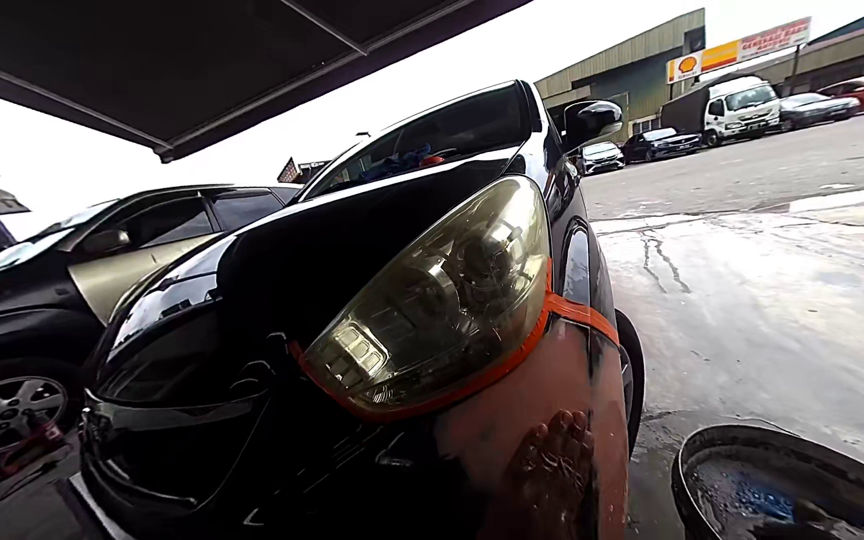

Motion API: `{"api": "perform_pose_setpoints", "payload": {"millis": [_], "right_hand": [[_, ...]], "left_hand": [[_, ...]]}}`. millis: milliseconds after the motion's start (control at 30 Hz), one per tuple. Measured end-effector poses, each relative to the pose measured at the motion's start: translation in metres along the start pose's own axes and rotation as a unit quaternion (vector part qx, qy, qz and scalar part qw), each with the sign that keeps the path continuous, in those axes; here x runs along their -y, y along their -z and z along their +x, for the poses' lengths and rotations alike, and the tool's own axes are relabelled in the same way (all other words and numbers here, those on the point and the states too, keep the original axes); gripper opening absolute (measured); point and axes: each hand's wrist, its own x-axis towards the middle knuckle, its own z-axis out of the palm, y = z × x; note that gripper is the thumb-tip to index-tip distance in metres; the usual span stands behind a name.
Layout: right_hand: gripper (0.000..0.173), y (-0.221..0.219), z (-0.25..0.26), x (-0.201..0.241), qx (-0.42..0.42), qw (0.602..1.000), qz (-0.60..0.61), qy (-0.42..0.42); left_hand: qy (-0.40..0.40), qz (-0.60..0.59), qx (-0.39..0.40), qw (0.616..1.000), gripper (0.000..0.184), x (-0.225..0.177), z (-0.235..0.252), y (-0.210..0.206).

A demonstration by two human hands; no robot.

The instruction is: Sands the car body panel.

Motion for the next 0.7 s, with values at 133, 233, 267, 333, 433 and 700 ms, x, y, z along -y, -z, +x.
{"api": "perform_pose_setpoints", "payload": {"millis": [133,233,267,333,433,700], "right_hand": [[0.038,0.1,-0.04,0.075,-0.221,0.967,0.041,0.121],[0.034,0.154,-0.057,0.171,-0.42,0.89,0.112,0.138],[0.032,0.16,-0.058,0.201,-0.438,0.879,0.157,0.11],[0.032,0.159,-0.052,0.251,-0.42,0.875,0.238,0.04],[0.043,0.144,-0.05,0.305,-0.404,0.876,0.26,-0.045],[0.035,0.171,-0.044,0.322,-0.366,0.894,0.242,-0.095]], "left_hand": [[-0.011,0.014,-0.002,1.0,0.096,-0.001,-0.005,-0.004],[-0.021,-0.048,-0.044,0.998,0.084,0.002,-0.005,0.003],[-0.022,-0.077,-0.062,0.995,0.077,0.005,-0.004,0.011],[-0.013,-0.094,-0.107,0.99,0.059,0.02,0.002,0.036],[0.026,-0.075,-0.175,0.981,0.046,0.064,0.014,0.076],[-0.013,-0.113,-0.232,0.966,0.044,0.155,0.026,0.09]]}}
